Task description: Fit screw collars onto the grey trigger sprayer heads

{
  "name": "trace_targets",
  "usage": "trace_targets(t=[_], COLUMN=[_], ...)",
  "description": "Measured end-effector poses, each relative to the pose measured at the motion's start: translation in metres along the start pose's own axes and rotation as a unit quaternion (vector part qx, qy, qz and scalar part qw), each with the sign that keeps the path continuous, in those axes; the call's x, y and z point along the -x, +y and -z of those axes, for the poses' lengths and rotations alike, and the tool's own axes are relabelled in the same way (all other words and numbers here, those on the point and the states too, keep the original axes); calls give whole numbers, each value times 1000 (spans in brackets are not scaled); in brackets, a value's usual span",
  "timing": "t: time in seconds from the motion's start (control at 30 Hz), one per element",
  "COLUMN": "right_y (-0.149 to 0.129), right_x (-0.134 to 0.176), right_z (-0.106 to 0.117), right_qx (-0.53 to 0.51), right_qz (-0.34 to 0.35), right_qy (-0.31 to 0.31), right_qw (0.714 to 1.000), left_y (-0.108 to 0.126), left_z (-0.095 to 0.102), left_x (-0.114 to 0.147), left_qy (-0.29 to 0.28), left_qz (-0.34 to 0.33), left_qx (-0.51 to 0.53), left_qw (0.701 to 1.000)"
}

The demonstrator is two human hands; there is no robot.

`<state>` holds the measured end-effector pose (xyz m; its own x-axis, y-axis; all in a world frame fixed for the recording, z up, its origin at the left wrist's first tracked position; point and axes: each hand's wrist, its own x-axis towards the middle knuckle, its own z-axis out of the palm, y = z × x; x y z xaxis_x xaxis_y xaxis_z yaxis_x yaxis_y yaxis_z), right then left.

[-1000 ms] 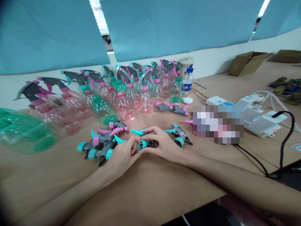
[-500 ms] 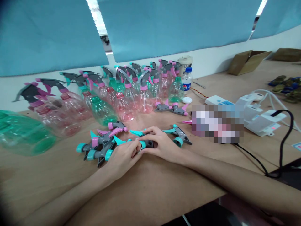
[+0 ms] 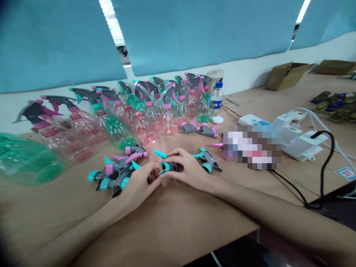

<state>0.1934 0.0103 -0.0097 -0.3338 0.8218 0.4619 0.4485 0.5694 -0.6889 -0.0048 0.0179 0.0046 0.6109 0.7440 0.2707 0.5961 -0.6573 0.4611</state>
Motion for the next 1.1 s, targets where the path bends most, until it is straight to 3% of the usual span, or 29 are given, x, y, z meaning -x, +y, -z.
trace_targets(t=[0.2, 0.37, 0.53, 0.7, 0.83, 0.93, 1.0, 1.1], right_y=[-5, -9, -10, -11, -12, -10, -9, -8], right_x=[-4, -3, -1, 0, 1, 1, 1, 1], right_z=[3, 4, 6, 5, 3, 2, 1, 1], right_qx=[-21, -71, -54, -53, -64, -72, -71, -63], right_qz=[-32, -75, -52, -54, -64, -73, -74, -74], right_qy=[22, 15, 29, 22, 31, 34, 31, 30], right_qw=[999, 994, 997, 997, 995, 994, 994, 995], left_y=[2, 9, 26, 34, 33, 32, 32, 30], left_z=[19, 31, 38, 23, 7, 2, 1, 0], left_x=[-11, -16, -7, 27, 48, 51, 51, 50], left_qy=[-15, -29, 43, 108, 93, 93, 92, 84], left_qz=[1, -1, 17, 29, -90, -124, -109, -34], left_qx=[82, 73, 84, 94, 78, 99, 128, 169], left_qw=[997, 997, 995, 989, 989, 983, 982, 981])
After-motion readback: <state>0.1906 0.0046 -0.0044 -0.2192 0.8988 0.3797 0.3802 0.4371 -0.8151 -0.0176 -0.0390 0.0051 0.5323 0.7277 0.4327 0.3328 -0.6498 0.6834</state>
